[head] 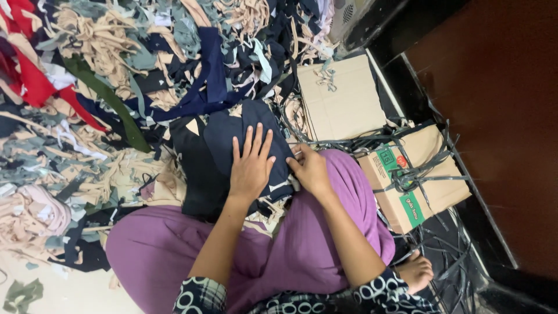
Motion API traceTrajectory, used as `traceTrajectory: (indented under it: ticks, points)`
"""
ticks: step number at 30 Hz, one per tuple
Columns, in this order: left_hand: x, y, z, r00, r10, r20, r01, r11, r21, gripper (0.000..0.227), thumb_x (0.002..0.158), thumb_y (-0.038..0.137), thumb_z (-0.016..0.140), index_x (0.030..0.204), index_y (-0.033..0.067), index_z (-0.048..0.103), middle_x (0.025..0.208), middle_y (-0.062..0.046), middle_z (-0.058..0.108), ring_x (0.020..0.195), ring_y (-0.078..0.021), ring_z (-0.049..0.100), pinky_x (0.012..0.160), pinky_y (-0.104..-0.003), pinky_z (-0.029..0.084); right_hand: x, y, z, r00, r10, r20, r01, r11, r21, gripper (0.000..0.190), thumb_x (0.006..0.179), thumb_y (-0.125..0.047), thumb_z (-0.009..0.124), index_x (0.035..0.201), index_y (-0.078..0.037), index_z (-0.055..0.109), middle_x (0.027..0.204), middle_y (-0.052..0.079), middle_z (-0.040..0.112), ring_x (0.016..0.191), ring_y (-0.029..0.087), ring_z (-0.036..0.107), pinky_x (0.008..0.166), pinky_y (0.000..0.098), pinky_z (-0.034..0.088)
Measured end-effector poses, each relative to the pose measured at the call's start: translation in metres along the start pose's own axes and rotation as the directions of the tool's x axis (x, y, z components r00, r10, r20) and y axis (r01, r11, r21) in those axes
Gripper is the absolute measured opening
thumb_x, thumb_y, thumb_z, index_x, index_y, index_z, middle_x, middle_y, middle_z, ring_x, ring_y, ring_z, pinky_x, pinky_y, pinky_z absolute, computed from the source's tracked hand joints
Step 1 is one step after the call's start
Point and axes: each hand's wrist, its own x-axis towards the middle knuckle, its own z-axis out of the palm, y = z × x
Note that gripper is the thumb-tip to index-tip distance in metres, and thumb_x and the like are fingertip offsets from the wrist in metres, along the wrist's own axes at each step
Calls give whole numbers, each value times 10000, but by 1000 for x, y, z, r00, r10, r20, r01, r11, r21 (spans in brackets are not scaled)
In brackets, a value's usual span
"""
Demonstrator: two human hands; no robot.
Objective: The person sits on the floor surrounded by fabric scraps and folds a dark piece of clothing. They then place the folded item into a cardboard box and secure it with a black strap.
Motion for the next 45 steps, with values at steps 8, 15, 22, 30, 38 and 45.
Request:
traceTrajectory:
  ticks: [8, 15, 22, 30, 38, 45]
  points:
    - [-42, 15, -34, 998, 51, -34, -54, 994, -99, 779, 946, 496, 582, 1595, 129, 356, 1682, -165, 261, 1556, -361, 217, 1233, -598, 102, -31, -21, -35, 972, -233, 36, 232, 973, 17, 435, 715, -78, 820, 1112, -117, 646, 1047, 150, 710, 991, 367, 704, 842, 455, 571]
    - [-86, 5, -1, 993, 122, -1, -122, 993, 0, 962, 734, 345, 822, 1575, 192, 381, 1674, -128, 280, 1547, -321, 249, 1246, -575, 149, -44, 19, -10, 864, -419, 279, 503, 750, -430, 417, 615, -215, 918, 945, -230, 663, 1016, 15, 595, 1028, 261, 568, 841, 387, 457]
    - [-86, 1, 5, 991, 123, -57, -129, 986, -107, 613, 933, 239, 653, 1514, 216, 461, 1610, -118, 391, 1495, -300, 362, 1238, -561, 197, -40, 17, -10, 854, -472, 220, 521, 758, -394, 146, 815, -275, 808, 825, -238, 666, 829, -19, 644, 880, 203, 638, 766, 334, 471]
    - [-117, 5, -14, 989, 86, -118, -100, 988, -119, 899, 669, 275, 829, 1497, 223, 481, 1623, -131, 358, 1509, -330, 333, 1235, -571, 204, -91, -8, 11, 891, -169, 422, 379, 791, -481, 373, 743, -496, 813, 912, -167, 762, 810, 112, 759, 822, 335, 752, 709, 461, 590]
    - [-121, 1, 1, 980, 74, -186, -98, 987, -126, 598, 848, 177, 652, 1433, 222, 535, 1574, -126, 426, 1485, -320, 382, 1227, -552, 231, -85, -4, 19, 929, -186, 319, 296, 891, -343, 156, 867, -319, 697, 908, -191, 776, 790, 102, 760, 831, 354, 752, 707, 453, 595]
    - [-115, 3, 16, 950, 82, -303, -83, 996, 11, 359, 841, 250, 714, 1182, 197, 614, 1387, -109, 566, 1373, -322, 514, 1187, -566, 328, -81, -21, 7, 929, -257, 266, 314, 929, -197, 112, 893, -168, 674, 955, -156, 767, 855, 108, 780, 870, 385, 743, 767, 484, 594]
